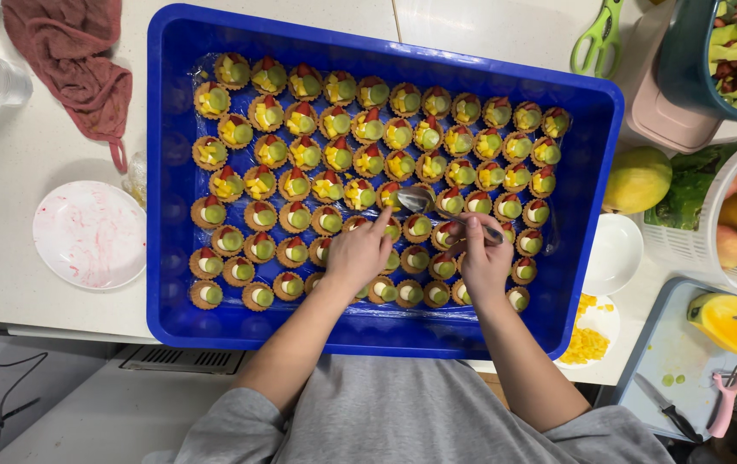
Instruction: The person decorates fruit tarts by using a spoon to place small pieces of yellow fruit onto individual tart shells filled with cream and grapes, which are arranged in a large blue tray.
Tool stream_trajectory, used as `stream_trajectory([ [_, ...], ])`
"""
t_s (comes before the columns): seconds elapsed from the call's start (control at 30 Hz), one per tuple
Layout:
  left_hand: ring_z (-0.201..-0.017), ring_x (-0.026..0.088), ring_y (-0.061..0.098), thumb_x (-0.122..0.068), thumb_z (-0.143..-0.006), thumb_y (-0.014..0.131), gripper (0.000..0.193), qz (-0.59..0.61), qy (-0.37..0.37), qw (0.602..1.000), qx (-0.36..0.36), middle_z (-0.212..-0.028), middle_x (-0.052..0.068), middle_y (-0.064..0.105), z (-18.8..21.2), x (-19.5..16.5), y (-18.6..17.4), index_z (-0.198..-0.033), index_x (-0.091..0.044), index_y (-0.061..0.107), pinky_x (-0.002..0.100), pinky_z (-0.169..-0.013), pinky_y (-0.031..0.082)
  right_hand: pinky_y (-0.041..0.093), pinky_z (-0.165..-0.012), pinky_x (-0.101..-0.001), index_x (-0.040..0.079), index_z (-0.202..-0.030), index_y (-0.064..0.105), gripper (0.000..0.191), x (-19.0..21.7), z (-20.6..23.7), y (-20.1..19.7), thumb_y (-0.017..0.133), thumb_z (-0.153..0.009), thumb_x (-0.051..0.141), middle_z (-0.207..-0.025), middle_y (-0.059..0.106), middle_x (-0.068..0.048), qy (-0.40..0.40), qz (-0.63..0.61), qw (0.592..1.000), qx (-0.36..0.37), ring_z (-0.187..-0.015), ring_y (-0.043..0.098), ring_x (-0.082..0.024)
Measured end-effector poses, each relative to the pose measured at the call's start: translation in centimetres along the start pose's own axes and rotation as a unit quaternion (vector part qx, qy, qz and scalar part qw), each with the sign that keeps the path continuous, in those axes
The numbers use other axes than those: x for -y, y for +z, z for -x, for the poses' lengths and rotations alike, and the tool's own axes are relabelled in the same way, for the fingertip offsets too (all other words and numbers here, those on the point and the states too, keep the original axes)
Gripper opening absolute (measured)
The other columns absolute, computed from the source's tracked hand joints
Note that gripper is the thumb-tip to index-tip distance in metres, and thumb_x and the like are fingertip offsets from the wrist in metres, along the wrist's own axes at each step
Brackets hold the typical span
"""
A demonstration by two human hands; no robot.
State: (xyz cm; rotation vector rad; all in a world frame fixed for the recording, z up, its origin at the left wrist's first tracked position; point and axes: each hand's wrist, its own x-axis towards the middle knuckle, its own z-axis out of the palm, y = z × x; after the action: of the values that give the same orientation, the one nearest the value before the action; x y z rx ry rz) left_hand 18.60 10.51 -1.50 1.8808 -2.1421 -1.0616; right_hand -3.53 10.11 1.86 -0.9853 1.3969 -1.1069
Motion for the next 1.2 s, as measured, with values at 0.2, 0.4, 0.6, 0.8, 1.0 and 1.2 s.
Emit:
stream_trajectory([
  [0.2,-0.062,0.028,0.069,-0.03,-0.099,0.055,0.055,0.009,-0.009,0.999,-0.038,-0.084,0.008,0.072,-0.2,0.1,0.0,-0.15,-0.012,0.05,0.044,-0.054,0.056,0.058,-0.058,-0.028,-0.003,-0.112,0.064,0.028,0.5,0.9,-1.0,0.053,-0.111,0.023,-0.09,0.068,-0.01,0.015,0.026,1.0,0.001,-0.073,0.068,-0.016],
  [0.4,-0.063,0.029,0.069,-0.03,-0.1,0.055,0.046,0.021,0.006,0.998,-0.052,-0.08,0.008,0.072,0.4,0.2,0.2,-0.143,-0.014,0.06,0.044,-0.057,0.056,0.056,-0.057,-0.0259,-0.003,-0.11,0.065,0.026,0.4,1.8,-0.7,0.052,-0.11,0.02,-0.083,0.07,-0.008,0.005,0.104,0.995,0.006,-0.068,0.068,-0.013],
  [0.6,-0.062,0.029,0.069,-0.028,-0.099,0.055,0.046,0.016,0.011,0.998,-0.058,-0.078,0.008,0.072,0.2,-0.1,0.1,-0.142,-0.014,0.061,0.044,-0.055,0.056,0.054,-0.061,-0.0237,-0.003,-0.113,0.067,0.027,0.0,1.6,0.4,0.053,-0.111,0.02,-0.086,0.07,-0.007,-0.022,0.098,0.995,0.027,-0.07,0.067,-0.011],
  [0.8,-0.057,0.027,0.066,-0.029,-0.101,0.053,0.048,0.017,-0.015,0.999,-0.024,-0.073,0.007,0.069,0.6,-0.2,-0.4,-0.145,-0.012,0.058,0.043,-0.052,0.055,0.054,-0.06,-0.0235,-0.002,-0.112,0.067,0.026,0.1,1.6,0.0,0.053,-0.111,0.02,-0.086,0.07,-0.007,-0.012,0.096,0.995,0.012,-0.069,0.067,-0.011],
  [1.0,-0.058,0.028,0.067,-0.03,-0.1,0.055,0.045,0.018,-0.014,0.999,-0.036,-0.074,0.007,0.069,0.6,-0.1,-0.4,-0.142,-0.014,0.061,0.043,-0.053,0.055,0.056,-0.061,-0.024,-0.001,-0.112,0.067,0.024,-0.5,1.2,0.3,0.054,-0.11,0.018,-0.087,0.071,-0.007,-0.014,0.085,0.996,0.032,-0.072,0.067,-0.011],
  [1.2,-0.071,0.024,0.072,-0.025,-0.095,0.063,0.017,0.063,0.021,0.991,-0.118,-0.087,0.004,0.072,0.9,0.3,-1.0,-0.104,-0.012,0.07,0.04,-0.061,0.057,0.055,-0.061,-0.0255,-0.002,-0.111,0.067,0.023,0.7,3.6,-3.6,0.054,-0.11,0.017,-0.088,0.071,-0.009,-0.022,0.067,0.996,-0.057,-0.072,0.067,-0.013],
])
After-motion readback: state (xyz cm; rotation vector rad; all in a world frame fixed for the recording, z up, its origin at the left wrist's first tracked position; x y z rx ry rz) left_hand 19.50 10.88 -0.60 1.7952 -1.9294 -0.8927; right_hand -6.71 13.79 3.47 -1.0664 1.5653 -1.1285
